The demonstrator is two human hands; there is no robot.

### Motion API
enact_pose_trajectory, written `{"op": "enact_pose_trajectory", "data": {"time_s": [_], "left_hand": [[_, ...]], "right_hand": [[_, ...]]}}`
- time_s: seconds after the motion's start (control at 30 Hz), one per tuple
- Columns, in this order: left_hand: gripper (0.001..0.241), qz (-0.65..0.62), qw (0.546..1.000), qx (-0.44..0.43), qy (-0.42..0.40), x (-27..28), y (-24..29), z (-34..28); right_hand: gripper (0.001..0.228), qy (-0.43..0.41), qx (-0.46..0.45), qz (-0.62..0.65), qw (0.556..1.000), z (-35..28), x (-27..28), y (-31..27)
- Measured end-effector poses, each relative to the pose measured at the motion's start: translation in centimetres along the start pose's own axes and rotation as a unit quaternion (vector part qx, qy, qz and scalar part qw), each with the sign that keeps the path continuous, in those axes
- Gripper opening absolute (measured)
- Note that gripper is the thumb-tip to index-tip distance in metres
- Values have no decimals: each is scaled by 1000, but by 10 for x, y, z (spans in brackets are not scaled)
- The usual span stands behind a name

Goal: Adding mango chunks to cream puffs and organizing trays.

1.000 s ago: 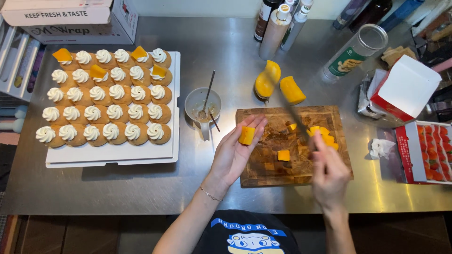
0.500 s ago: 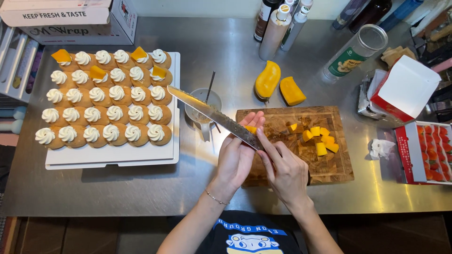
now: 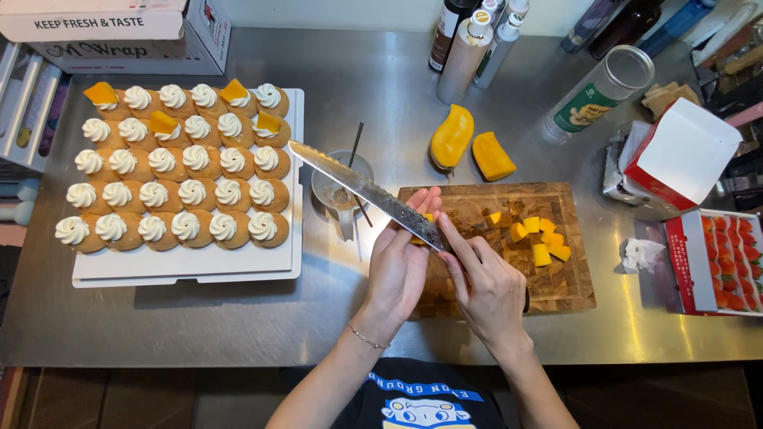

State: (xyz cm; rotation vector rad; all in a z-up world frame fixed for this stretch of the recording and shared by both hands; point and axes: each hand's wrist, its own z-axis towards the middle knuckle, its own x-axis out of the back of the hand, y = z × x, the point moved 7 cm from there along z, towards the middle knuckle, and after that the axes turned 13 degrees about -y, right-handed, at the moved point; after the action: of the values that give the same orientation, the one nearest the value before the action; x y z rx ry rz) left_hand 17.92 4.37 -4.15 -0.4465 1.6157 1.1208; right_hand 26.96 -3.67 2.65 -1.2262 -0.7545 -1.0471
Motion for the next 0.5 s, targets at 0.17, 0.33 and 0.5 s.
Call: {"op": "enact_pose_trajectory", "data": {"time_s": [0.17, 0.33, 0.5], "left_hand": [[50, -37, 999, 1, -20, 0, 0, -1], [49, -35, 999, 13, 14, 27, -6, -1], [50, 67, 997, -5, 29, 53, -10, 0]], "right_hand": [[35, 136, -10, 68, 988, -12, 14, 35], [39, 152, -215, 127, 956, -45, -1, 134], [49, 183, -346, 24, 920, -122, -39, 235]]}}
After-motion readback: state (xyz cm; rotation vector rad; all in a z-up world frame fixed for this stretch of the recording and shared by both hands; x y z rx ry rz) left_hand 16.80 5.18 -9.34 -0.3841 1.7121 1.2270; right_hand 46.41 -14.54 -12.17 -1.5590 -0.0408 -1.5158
